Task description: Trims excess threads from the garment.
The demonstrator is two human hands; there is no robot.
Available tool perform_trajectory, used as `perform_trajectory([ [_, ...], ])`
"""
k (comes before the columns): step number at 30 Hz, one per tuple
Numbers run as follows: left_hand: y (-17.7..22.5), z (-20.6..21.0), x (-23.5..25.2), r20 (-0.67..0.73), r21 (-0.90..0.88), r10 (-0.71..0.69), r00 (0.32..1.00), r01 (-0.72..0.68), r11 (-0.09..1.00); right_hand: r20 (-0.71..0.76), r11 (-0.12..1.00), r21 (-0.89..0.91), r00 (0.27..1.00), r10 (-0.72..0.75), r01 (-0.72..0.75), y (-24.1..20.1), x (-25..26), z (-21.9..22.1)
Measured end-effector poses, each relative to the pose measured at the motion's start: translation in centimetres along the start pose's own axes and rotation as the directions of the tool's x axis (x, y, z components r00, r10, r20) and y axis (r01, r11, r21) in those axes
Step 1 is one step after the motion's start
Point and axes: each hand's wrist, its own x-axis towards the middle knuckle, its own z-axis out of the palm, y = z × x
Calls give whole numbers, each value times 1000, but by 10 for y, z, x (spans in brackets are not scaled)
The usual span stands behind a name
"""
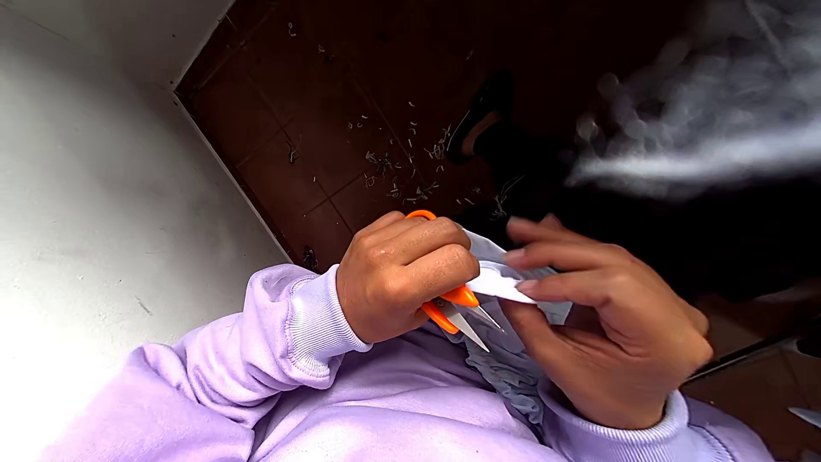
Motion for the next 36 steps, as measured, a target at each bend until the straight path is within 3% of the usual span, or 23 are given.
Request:
perform_trajectory([
  [2, 2, 2, -2, 34, -36, 10, 999, -8, 999, -87, 999, 14, 995, -38, 39, 0, -3, 3],
  [4, 5, 3, -3, 69, -179, -13, 998, 25, 984, -123, 998, -11, 991, -58, 57, 0, -5, 3],
  [7, 7, 4, 0, 87, -507, -189, 978, 207, 837, -128, 997, -31, 989, -81, 77, -1, -6, 3],
  [9, 6, 3, 4, 111, -601, -297, 948, 303, 740, -131, 996, -31, 987, -91, 87, -3, -6, 4],
  [12, 2, 1, 12, 210, -610, -293, 933, 359, 706, -122, 992, -45, 985, -121, 117, -4, -8, 5],
  [14, 1, 1, 15, 250, -579, -209, 945, 319, 750, -112, 987, -96, 984, -137, 127, -4, -9, 4],
  [18, 2, 1, 17, 215, -424, -73, 974, 160, 892, -101, 979, -165, 985, -137, 120, -3, -12, 1],
  [20, 4, 3, 16, 210, -436, -131, 969, 213, 874, -107, 980, -165, 985, -132, 113, -4, -12, 2],
  [22, 8, 6, 16, 233, -564, -297, 926, 377, 735, -105, 981, -158, 986, -130, 113, -5, -11, 3],
  [25, 11, 9, 18, 276, -760, -497, 823, 503, 411, -91, 983, -128, 986, -141, 129, -3, -11, 2],
  [28, 6, 8, 18, 313, -783, -553, 772, 539, 310, -59, 983, -78, 984, -168, 164, 0, -11, 1],
  [31, 2, 3, 20, 308, -771, -473, 825, 508, 384, -51, 982, -58, 981, -185, 182, -1, -11, 1],
  [36, -7, -3, 20, 318, -597, -172, 932, 339, 727, -82, 989, -82, 988, -131, 124, -5, -12, 1],
])
